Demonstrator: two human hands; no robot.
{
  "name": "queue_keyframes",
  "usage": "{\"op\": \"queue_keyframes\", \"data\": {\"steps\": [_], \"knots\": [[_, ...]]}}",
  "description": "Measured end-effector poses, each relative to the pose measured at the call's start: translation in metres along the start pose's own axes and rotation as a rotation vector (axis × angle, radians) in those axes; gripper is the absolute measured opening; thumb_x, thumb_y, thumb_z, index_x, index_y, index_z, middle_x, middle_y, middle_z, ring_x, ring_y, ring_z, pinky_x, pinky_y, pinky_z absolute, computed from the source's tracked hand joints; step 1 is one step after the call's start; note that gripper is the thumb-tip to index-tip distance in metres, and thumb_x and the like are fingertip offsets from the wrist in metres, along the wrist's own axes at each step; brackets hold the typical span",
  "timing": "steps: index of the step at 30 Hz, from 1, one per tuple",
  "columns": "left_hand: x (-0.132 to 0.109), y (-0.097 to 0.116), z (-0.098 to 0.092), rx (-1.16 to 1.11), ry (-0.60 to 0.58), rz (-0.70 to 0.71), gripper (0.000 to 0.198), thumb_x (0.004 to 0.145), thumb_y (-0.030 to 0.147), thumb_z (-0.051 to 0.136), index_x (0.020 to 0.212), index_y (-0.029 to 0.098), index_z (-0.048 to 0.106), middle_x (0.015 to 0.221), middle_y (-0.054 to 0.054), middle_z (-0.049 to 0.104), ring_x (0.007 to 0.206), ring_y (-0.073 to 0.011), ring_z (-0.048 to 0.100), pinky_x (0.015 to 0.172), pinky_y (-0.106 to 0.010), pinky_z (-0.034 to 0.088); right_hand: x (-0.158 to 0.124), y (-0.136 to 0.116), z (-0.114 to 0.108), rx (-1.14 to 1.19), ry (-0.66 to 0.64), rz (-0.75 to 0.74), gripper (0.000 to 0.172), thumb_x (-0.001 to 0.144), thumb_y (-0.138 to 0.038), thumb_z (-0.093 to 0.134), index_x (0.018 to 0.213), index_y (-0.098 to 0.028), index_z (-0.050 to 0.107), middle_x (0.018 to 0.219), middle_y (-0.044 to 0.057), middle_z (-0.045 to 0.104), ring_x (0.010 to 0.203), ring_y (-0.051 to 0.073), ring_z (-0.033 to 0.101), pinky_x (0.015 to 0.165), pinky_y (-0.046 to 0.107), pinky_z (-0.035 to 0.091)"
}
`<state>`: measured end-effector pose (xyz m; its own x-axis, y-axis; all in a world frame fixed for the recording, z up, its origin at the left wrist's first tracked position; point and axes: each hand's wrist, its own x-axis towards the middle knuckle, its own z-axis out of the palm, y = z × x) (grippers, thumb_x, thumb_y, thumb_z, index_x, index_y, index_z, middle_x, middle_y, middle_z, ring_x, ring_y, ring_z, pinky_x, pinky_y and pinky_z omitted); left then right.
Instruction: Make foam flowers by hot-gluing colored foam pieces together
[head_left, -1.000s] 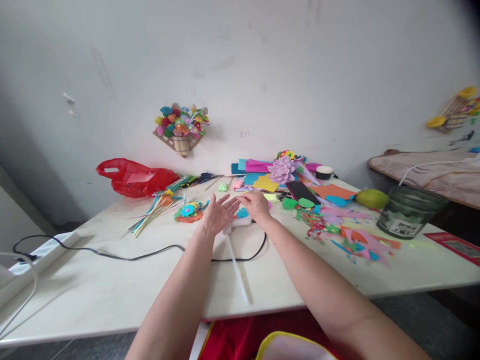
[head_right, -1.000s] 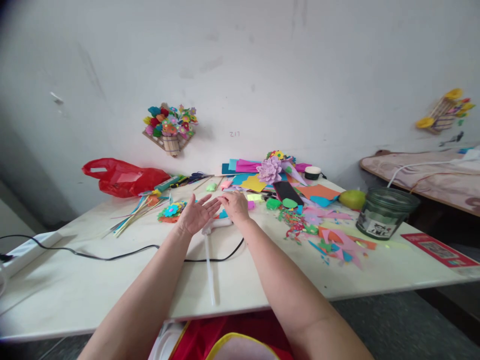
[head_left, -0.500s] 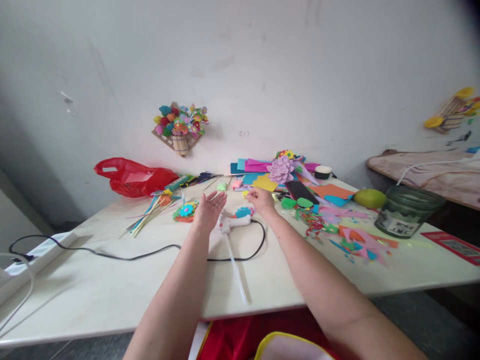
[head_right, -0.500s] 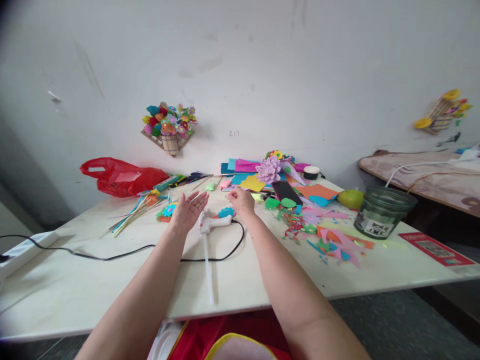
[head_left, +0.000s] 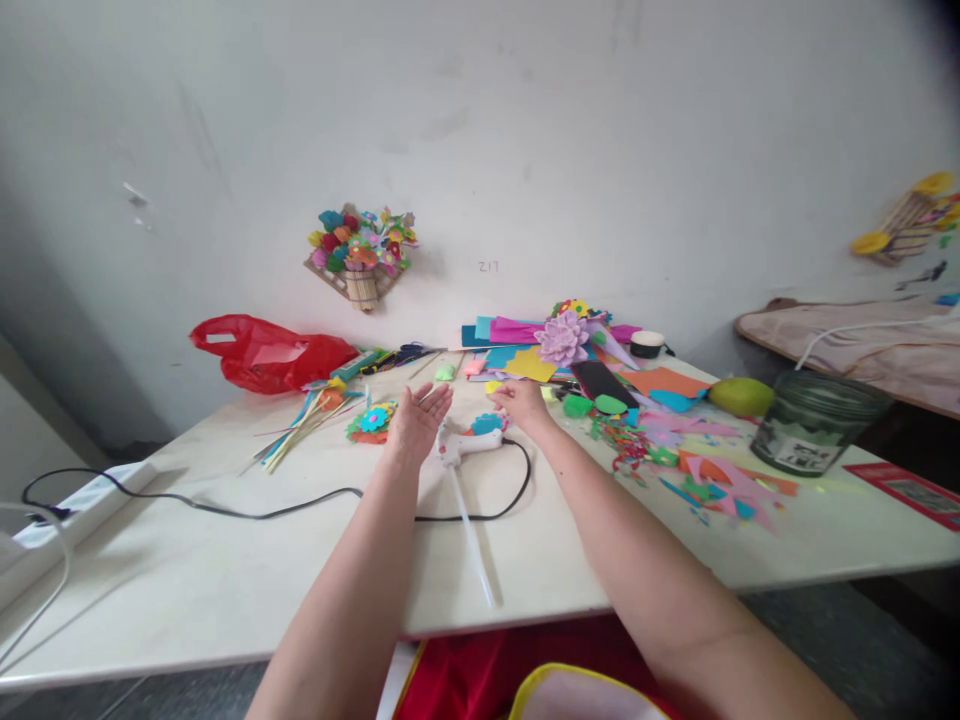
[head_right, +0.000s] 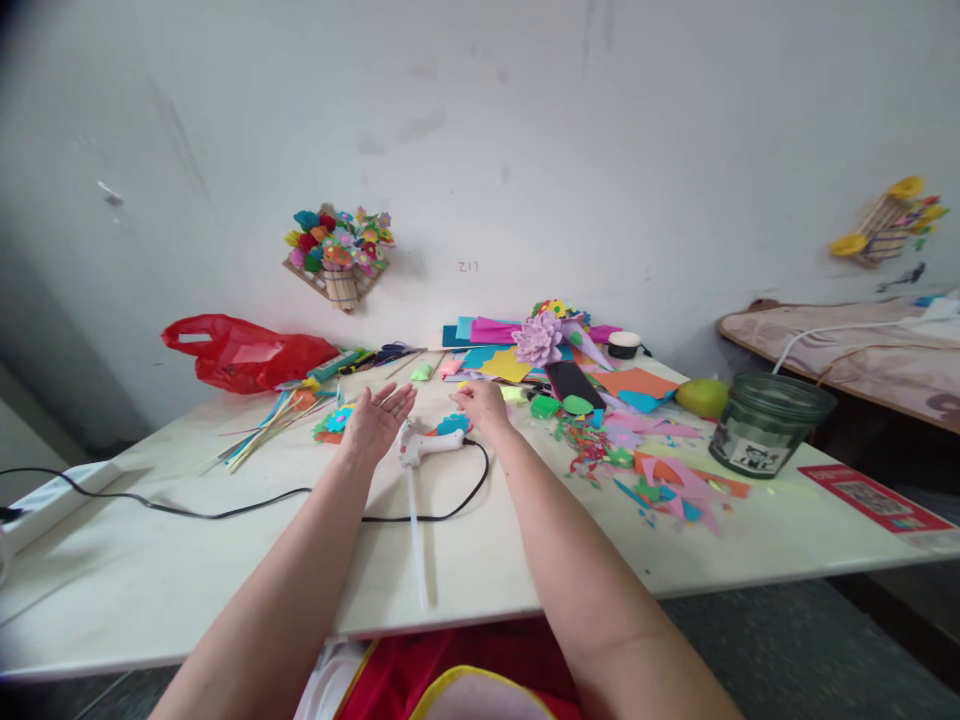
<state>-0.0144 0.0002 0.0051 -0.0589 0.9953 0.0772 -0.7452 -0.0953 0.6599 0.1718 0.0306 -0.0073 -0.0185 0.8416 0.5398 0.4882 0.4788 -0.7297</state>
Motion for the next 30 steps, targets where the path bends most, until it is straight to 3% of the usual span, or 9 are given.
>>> {"op": "queue_keyframes", "data": {"steps": [5,12,16,23,27,30], "knots": [[0.000,0.000,0.000,0.004,-0.005,-0.012,0.037,0.087,0.041,0.035,0.084,0.010,0.056,0.091,-0.019,0.064,0.097,-0.0242,0.061,0.085,-0.036,0.047,-0.003,-0.007,-0.008,-0.071,0.027,0.021,0.038,0.076,-0.039,0.052,0.045,-0.017,0.054,0.042,0.000,0.054,0.043,0.011,0.049,0.049,0.021,0.037],[-0.001,0.001,0.001,-0.012,0.004,-0.023,0.038,0.086,0.041,0.036,0.083,0.010,0.058,0.090,-0.019,0.064,0.097,-0.0240,0.061,0.085,-0.036,0.047,0.004,0.000,-0.014,-0.060,0.076,0.002,0.019,0.073,-0.019,0.050,0.063,-0.016,0.066,0.061,0.002,0.064,0.054,0.012,0.055,0.055,0.022,0.041],[-0.002,0.001,0.001,-0.023,0.015,-0.032,0.037,0.085,0.042,0.038,0.084,0.010,0.059,0.091,-0.019,0.064,0.098,-0.0239,0.060,0.086,-0.037,0.047,0.009,0.010,-0.015,0.016,0.098,0.079,0.021,0.070,-0.016,0.051,0.080,-0.017,0.069,0.073,0.003,0.068,0.054,0.013,0.056,0.053,0.023,0.043],[-0.001,0.001,0.000,-0.011,-0.006,-0.019,0.038,0.086,0.040,0.037,0.081,0.009,0.059,0.089,-0.019,0.064,0.096,-0.0238,0.061,0.085,-0.035,0.048,0.010,0.018,-0.014,-0.015,0.130,0.087,0.020,0.067,-0.035,0.061,0.062,-0.015,0.064,0.053,0.001,0.060,0.051,0.013,0.055,0.048,0.021,0.041],[0.000,0.000,-0.001,-0.013,-0.011,-0.021,0.036,0.086,0.040,0.039,0.083,0.009,0.058,0.091,-0.020,0.064,0.099,-0.0242,0.060,0.088,-0.037,0.046,0.012,0.024,-0.013,-0.066,0.113,0.116,0.010,0.062,-0.024,0.064,0.067,-0.016,0.064,0.056,0.000,0.062,0.052,0.012,0.056,0.048,0.021,0.042],[0.001,-0.001,-0.002,-0.019,-0.006,-0.026,0.035,0.085,0.040,0.040,0.086,0.010,0.058,0.093,-0.020,0.064,0.101,-0.0251,0.059,0.088,-0.039,0.046,0.013,0.028,-0.013,-0.028,0.058,0.159,0.010,0.068,-0.021,0.058,0.072,-0.016,0.066,0.062,0.001,0.065,0.049,0.011,0.056,0.047,0.020,0.042]]}}
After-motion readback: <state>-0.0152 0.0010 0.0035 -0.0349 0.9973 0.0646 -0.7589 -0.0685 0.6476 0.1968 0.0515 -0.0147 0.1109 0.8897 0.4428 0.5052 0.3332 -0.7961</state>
